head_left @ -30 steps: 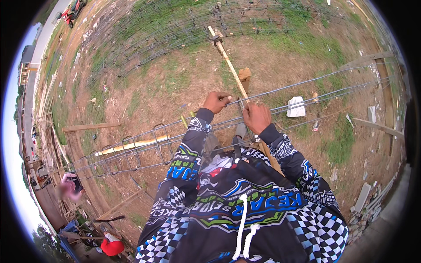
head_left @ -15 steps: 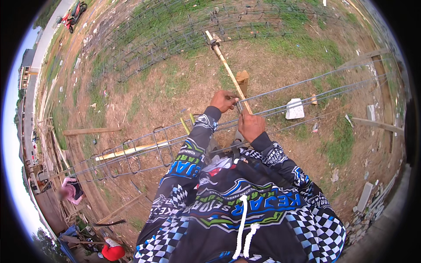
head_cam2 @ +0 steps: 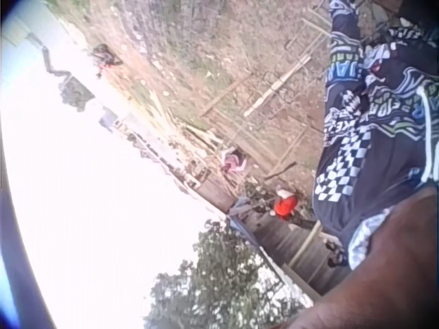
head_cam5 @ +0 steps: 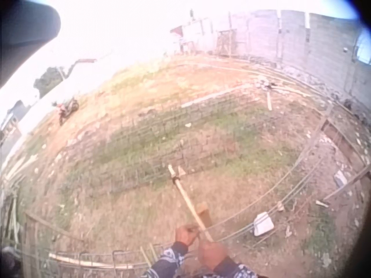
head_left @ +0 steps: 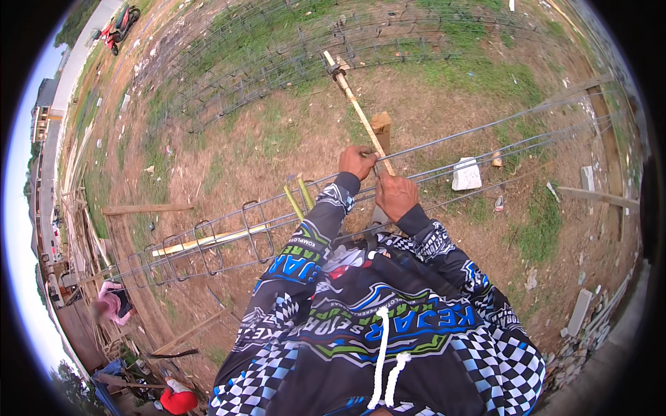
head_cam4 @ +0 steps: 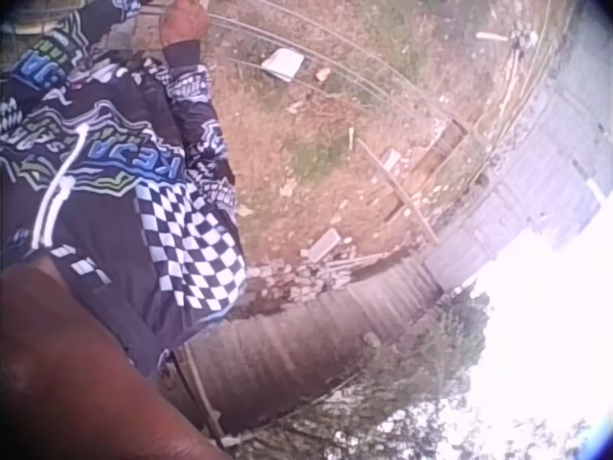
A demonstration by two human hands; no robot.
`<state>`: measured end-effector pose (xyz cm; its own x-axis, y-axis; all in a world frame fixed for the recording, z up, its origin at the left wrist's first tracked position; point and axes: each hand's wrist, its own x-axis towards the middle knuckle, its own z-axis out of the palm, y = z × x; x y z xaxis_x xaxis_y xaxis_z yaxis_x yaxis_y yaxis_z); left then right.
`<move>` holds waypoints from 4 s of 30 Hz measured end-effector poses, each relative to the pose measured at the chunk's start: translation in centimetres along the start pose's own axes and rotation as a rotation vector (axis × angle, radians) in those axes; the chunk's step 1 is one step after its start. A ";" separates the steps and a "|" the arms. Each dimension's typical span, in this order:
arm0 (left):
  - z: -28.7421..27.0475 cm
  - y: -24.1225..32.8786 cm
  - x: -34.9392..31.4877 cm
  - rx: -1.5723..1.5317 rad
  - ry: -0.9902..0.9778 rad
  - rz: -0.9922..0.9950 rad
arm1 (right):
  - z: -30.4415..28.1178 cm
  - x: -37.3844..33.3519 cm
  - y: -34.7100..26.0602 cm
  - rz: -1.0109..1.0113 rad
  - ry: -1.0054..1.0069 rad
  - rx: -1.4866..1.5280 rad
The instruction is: The person uses pliers to twist wire ties around the intersections of a metal rebar grid, securing the structure. They repeatedly pick up wire, wrap it around the bars, and twist it tight to fasten the cage.
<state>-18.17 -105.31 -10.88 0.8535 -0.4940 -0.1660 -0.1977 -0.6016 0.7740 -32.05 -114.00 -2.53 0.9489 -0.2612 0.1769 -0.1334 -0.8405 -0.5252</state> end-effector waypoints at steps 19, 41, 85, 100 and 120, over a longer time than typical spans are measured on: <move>-0.3 0.2 0.5 -0.136 -0.140 -0.194 | -2.3 10.3 6.4 -0.255 -0.153 -0.177; -0.1 3.4 -3.3 -0.009 0.136 -0.040 | 0.0 11.3 10.7 -0.006 -0.370 -0.100; -0.9 1.8 -1.0 -0.122 -0.010 0.064 | 1.1 0.7 8.5 -0.365 0.156 -0.255; -1.1 2.7 -1.3 -0.095 0.058 0.135 | 1.6 0.1 6.8 -0.057 -0.115 0.082; -1.2 1.6 -2.2 -0.202 -0.158 0.202 | -4.8 12.7 0.5 -0.649 -0.569 -0.479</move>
<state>-19.79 -104.43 -8.55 0.7180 -0.6917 -0.0774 -0.2424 -0.3528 0.9038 -21.41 -119.96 3.44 0.8580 0.4806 -0.1811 0.4795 -0.8759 -0.0528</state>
